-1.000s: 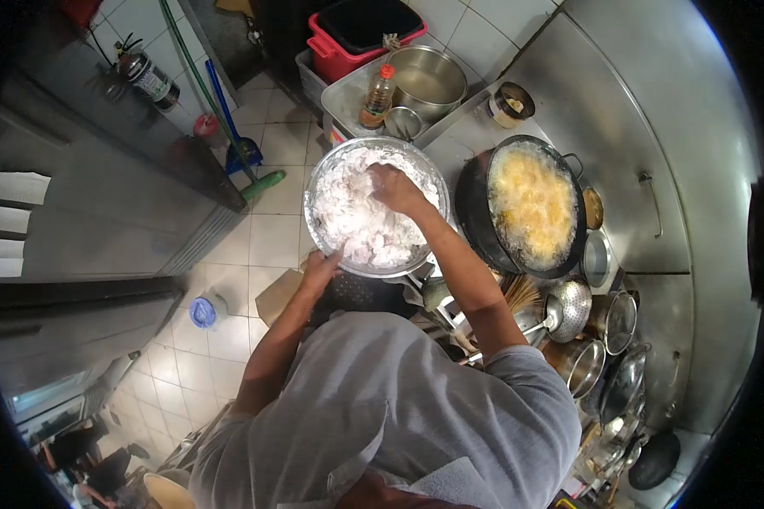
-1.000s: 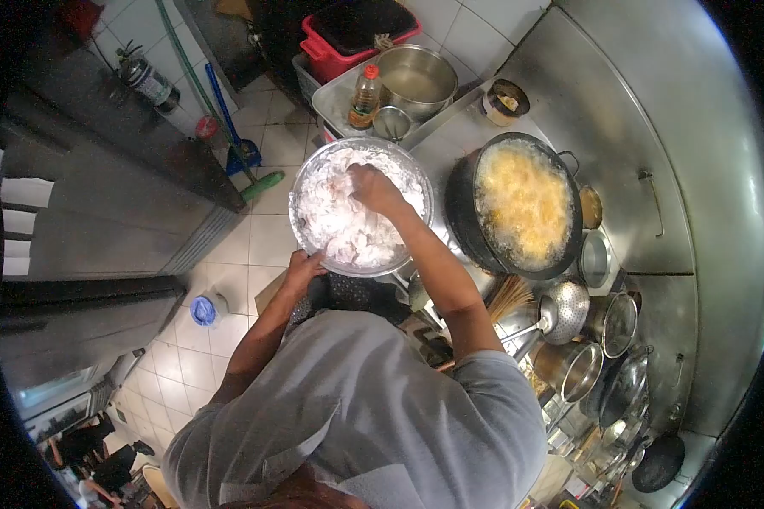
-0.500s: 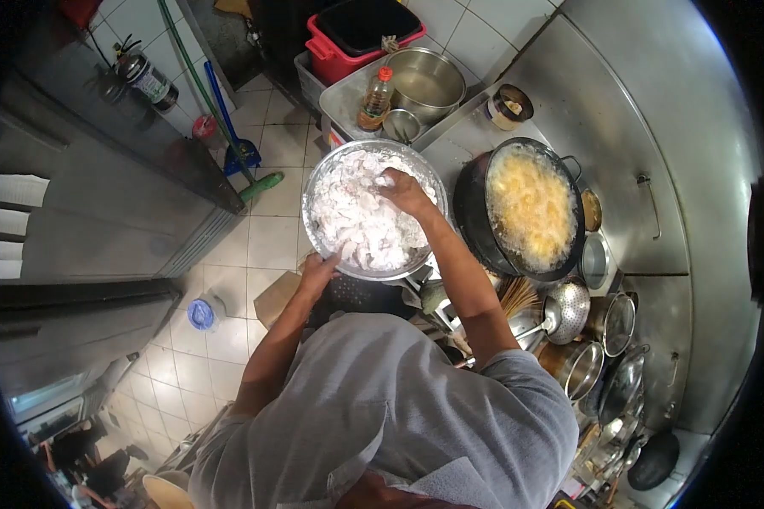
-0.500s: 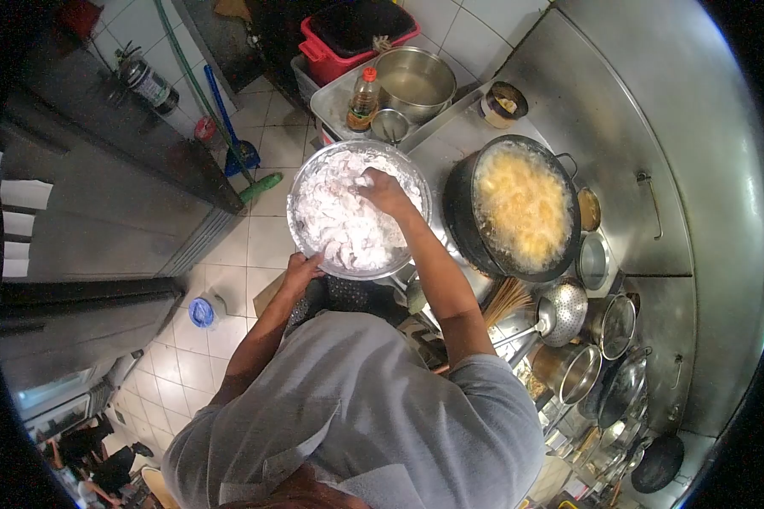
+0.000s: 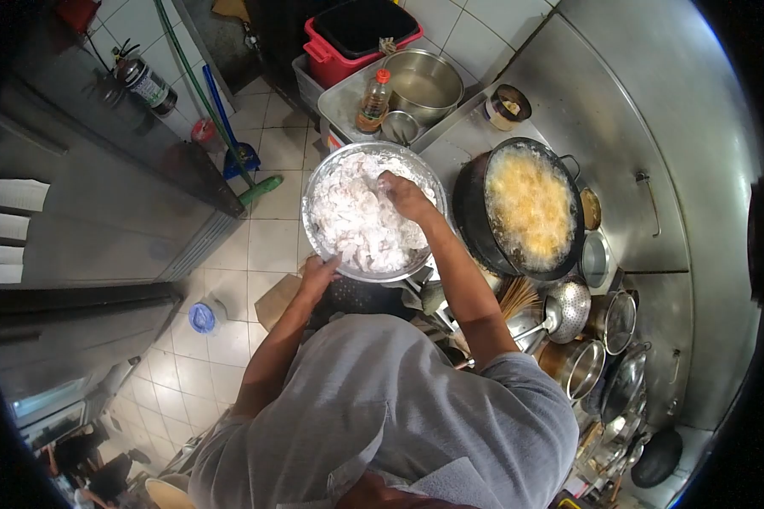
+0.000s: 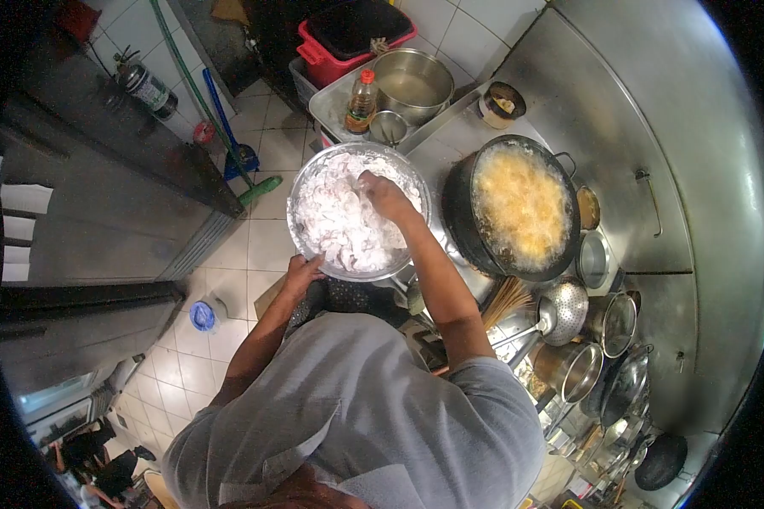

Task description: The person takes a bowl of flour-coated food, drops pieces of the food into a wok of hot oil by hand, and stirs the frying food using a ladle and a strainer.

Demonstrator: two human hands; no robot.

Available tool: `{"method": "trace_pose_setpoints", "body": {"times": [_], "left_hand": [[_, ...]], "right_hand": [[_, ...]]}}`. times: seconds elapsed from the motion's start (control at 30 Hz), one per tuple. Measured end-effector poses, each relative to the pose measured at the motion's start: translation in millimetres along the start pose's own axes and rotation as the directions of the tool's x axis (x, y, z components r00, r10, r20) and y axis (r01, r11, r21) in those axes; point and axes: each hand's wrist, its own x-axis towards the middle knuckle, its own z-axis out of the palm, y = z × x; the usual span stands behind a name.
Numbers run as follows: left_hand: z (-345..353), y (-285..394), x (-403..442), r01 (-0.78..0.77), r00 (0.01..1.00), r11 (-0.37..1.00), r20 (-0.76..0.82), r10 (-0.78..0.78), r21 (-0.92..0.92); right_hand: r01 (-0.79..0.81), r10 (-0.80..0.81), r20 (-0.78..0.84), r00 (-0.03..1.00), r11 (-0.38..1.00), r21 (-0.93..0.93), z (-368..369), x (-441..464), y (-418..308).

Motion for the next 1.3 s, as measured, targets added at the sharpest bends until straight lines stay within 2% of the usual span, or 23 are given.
{"method": "trace_pose_setpoints", "body": {"times": [0.03,0.07,0.13,0.23,0.33,0.37,0.43,0.47,0.53,0.57,0.63,0.67,0.83,0.87,0.93,1.0,1.03,1.07,1.13,1.17,1.23,1.27,1.3], "left_hand": [[0,-1,1,0.001,1.000,1.000,-0.001,-0.001,-0.015],[0,0,0,0.003,1.000,1.000,0.002,-0.003,-0.013],[1,2,0,0.001,1.000,1.000,0.007,-0.001,-0.011],[2,4,-2,0.001,1.000,1.000,-0.006,-0.001,-0.014],[-1,-3,2,-0.021,1.000,1.000,-0.008,0.021,-0.003],[-1,-1,1,-0.021,1.000,1.000,-0.005,0.021,0.001],[0,1,0,-0.016,1.000,1.000,0.000,0.016,0.008],[-1,-1,2,-0.017,1.000,1.000,0.007,0.017,0.011],[-2,-12,8,-0.031,0.999,0.998,-0.016,0.030,-0.056],[6,-7,9,-0.025,0.999,0.999,0.045,0.026,-0.034],[2,6,-2,0.028,1.000,1.000,-0.009,-0.028,-0.004],[1,4,-2,0.011,1.000,0.999,0.020,-0.010,-0.050],[1,5,-2,0.018,0.999,0.999,0.041,-0.016,-0.037],[3,7,-3,0.003,1.000,0.999,0.016,-0.002,-0.049],[9,14,-7,-0.007,1.000,0.998,-0.001,0.007,-0.058],[14,24,-14,-0.027,1.000,0.996,0.002,0.027,-0.085],[15,30,-18,-0.023,1.000,0.996,0.007,0.024,-0.084],[18,36,-22,-0.026,1.000,0.996,0.012,0.027,-0.082],[20,37,-22,-0.029,0.999,0.996,0.023,0.031,-0.081],[17,34,-21,-0.025,0.999,0.997,0.026,0.027,-0.073],[14,30,-17,-0.023,0.999,0.998,0.030,0.025,-0.067],[14,27,-16,-0.028,0.999,0.998,0.021,0.030,-0.064],[13,27,-16,-0.033,0.999,0.998,0.011,0.034,-0.061]], "right_hand": [[0.022,-0.017,0.054,0.998,0.996,-0.091,0,1,1],[0.019,-0.015,0.052,0.999,0.996,-0.090,0,-2,-5],[-0.069,0.068,-0.015,0.998,0.977,-0.200,-2,-11,-28],[-0.125,0.098,-0.119,0.988,0.960,-0.250,2,-18,-42],[-0.185,0.160,-0.099,0.982,0.913,-0.362,6,-17,-52],[-0.188,0.162,-0.102,0.981,0.914,-0.360,11,-17,-52],[-0.312,0.255,-0.211,0.944,0.897,-0.312,20,-16,-53],[-0.318,0.259,-0.217,0.941,0.896,-0.310,22,-15,-57],[-0.280,0.242,-0.141,0.960,0.847,-0.452,23,-14,-67],[-0.314,0.245,-0.207,0.947,0.835,-0.452,43,-4,-44],[-0.283,0.211,-0.216,0.953,0.875,-0.393,47,-1,-33],[-0.305,0.226,-0.236,0.945,0.870,-0.387,42,-7,-35],[-0.299,0.233,-0.295,0.927,0.932,-0.203,-11,-59,-72],[-0.277,0.204,-0.377,0.903,0.949,-0.151,-20,-73,-67],[-0.216,0.085,-0.487,0.869,0.951,-0.220,-52,-101,-56],[-0.400,0.317,-0.498,0.807,0.914,-0.066,-96,-130,-65],[-0.446,0.311,-0.514,0.800,0.880,-0.161,-114,-144,-55],[-0.520,0.387,-0.543,0.745,0.847,-0.110,-133,-153,-58],[-0.449,0.270,-0.617,0.739,0.881,-0.152,-159,-171,-30],[-0.452,0.270,-0.620,0.736,0.879,-0.154,-167,-176,-10],[-0.493,0.267,-0.576,0.772,0.824,-0.279,-170,-176,37],[-0.493,0.266,-0.577,0.773,0.824,-0.280,-167,-173,53],[-0.540,0.331,-0.523,0.785,0.780,-0.316,-164,-170,67]]}}
